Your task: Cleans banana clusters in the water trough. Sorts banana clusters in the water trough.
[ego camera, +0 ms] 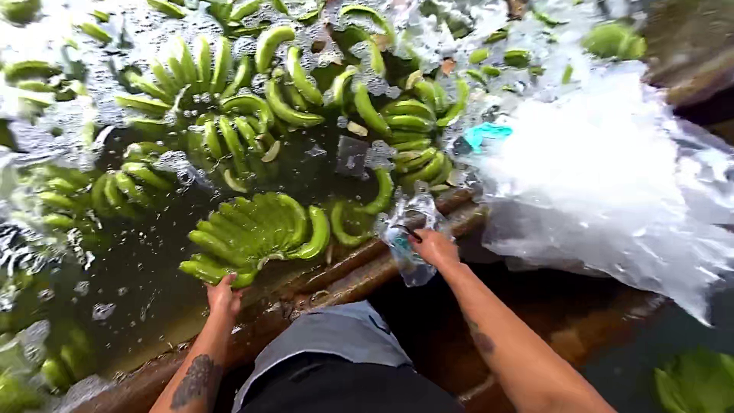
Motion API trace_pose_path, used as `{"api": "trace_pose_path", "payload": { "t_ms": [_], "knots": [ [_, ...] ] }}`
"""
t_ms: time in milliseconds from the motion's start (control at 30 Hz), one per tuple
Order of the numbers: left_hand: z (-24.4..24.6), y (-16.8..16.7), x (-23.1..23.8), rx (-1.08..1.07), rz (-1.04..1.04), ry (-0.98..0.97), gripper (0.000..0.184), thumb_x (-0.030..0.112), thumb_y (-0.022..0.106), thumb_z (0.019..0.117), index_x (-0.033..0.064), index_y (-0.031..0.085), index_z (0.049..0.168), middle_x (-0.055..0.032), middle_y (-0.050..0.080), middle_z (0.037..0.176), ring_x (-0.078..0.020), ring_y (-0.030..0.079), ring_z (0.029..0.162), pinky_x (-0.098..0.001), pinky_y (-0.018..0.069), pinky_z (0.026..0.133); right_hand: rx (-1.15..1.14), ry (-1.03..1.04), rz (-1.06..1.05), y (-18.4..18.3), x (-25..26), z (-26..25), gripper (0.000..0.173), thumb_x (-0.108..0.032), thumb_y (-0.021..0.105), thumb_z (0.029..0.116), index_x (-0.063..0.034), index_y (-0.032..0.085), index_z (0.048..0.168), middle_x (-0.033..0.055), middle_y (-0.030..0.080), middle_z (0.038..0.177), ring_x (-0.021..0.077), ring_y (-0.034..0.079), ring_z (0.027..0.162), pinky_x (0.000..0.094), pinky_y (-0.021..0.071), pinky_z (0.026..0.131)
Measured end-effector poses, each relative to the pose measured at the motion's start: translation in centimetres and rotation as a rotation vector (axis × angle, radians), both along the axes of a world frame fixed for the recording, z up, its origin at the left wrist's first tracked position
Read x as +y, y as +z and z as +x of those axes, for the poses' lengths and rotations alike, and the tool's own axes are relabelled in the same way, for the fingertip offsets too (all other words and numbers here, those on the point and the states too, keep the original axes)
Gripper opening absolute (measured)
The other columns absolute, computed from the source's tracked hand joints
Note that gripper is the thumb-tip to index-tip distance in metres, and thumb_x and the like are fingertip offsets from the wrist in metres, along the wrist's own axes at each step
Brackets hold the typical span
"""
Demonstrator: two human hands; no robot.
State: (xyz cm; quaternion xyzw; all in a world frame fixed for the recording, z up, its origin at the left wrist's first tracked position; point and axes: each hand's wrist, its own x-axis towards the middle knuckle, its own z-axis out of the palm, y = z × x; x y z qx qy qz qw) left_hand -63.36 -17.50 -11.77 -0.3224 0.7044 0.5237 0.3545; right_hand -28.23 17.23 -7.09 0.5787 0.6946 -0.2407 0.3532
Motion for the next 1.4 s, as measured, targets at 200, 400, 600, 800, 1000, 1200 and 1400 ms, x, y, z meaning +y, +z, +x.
{"api": "trace_pose_path", "payload": {
  "t_ms": [200, 400, 600, 800, 1000, 1200, 1400],
  "knots": [
    [0.3, -0.6, 0.5, 0.039, 0.05, 0.014, 0.087, -0.006, 0.063, 0.0921, 0.0163, 0.013, 0.16, -0.0284, 0.052, 0.134, -0.0403, 0.066, 0.1, -0.0555, 0.0592, 0.073, 0.141, -0.018, -0.063, -1.6, 0.7, 1.5, 0.029, -0.021, 0.069, 0.0976, -0.0055, 0.072, 0.122, 0.025, 0.068, 0.125, 0.0454, 0.061, 0.122, 0.0694, 0.0418, 0.105],
    [-0.3, -0.2, 1.2, 0.04, 0.057, -0.022, 0.091, -0.008, 0.063, 0.0897, 0.0183, 0.013, 0.16, -0.0284, 0.051, 0.136, -0.0417, 0.065, 0.102, -0.0572, 0.0593, 0.072, 0.164, -0.027, -0.087, -1.9, 1.1, 2.2, 0.032, -0.023, 0.067, 0.0995, 0.0032, 0.071, 0.117, 0.031, 0.066, 0.12, 0.0473, 0.06, 0.12, 0.0686, 0.0413, 0.105],
    [-0.7, -0.5, 1.4, 0.02, 0.065, -0.05, 0.092, -0.01, 0.063, 0.088, 0.0192, 0.014, 0.16, -0.0279, 0.051, 0.136, -0.0412, 0.066, 0.101, -0.056, 0.0595, 0.071, 0.173, -0.105, -0.064, -1.5, 1.1, 1.9, 0.031, -0.022, 0.074, 0.095, -0.0007, 0.073, 0.117, 0.0266, 0.069, 0.119, 0.0433, 0.063, 0.117, 0.0649, 0.0443, 0.104],
    [-0.9, -1.0, 1.0, 0.017, 0.047, -0.108, 0.092, -0.007, 0.065, 0.0884, 0.0201, 0.014, 0.16, -0.0266, 0.053, 0.135, -0.0394, 0.067, 0.101, -0.055, 0.0598, 0.07, 0.135, -0.082, -0.118, -2.4, 1.1, 1.4, 0.031, -0.024, 0.074, 0.0937, 0.0004, 0.073, 0.112, 0.0264, 0.069, 0.117, 0.0436, 0.064, 0.115, 0.0664, 0.0458, 0.101],
    [-1.1, -1.1, 0.9, 0.021, 0.037, -0.141, 0.092, -0.007, 0.065, 0.0883, 0.0221, 0.016, 0.16, -0.0258, 0.053, 0.134, -0.0384, 0.066, 0.098, -0.0544, 0.0589, 0.068, 0.121, -0.102, -0.119, -2.9, 1.2, 1.6, 0.029, -0.024, 0.074, 0.0915, -0.0001, 0.073, 0.109, 0.0255, 0.069, 0.114, 0.0434, 0.065, 0.111, 0.0673, 0.0469, 0.097],
    [-1.3, -0.8, 0.9, 0.022, 0.02, -0.16, 0.092, -0.007, 0.064, 0.0887, 0.0232, 0.016, 0.16, -0.0253, 0.053, 0.133, -0.0371, 0.066, 0.095, -0.0516, 0.0583, 0.066, 0.238, -0.375, -0.013, 0.4, 1.6, 1.7, 0.029, -0.017, 0.071, 0.0968, 0.0058, 0.067, 0.114, 0.0243, 0.068, 0.11, 0.0316, 0.067, 0.09, 0.0503, 0.0551, 0.087],
    [-1.4, -0.6, 0.8, 0.013, 0.01, -0.171, 0.091, -0.007, 0.064, 0.0894, 0.023, 0.016, 0.16, -0.0267, 0.053, 0.134, -0.0394, 0.066, 0.097, -0.0548, 0.0584, 0.068, 0.545, -0.946, 0.101, 2.3, 1.5, 0.6, 0.007, -0.009, 0.059, 0.101, -0.0025, 0.059, 0.104, 0.0011, 0.06, 0.07, 0.0038, 0.043, 0.045, 0.0203, 0.0374, 0.044]
  ]
}}
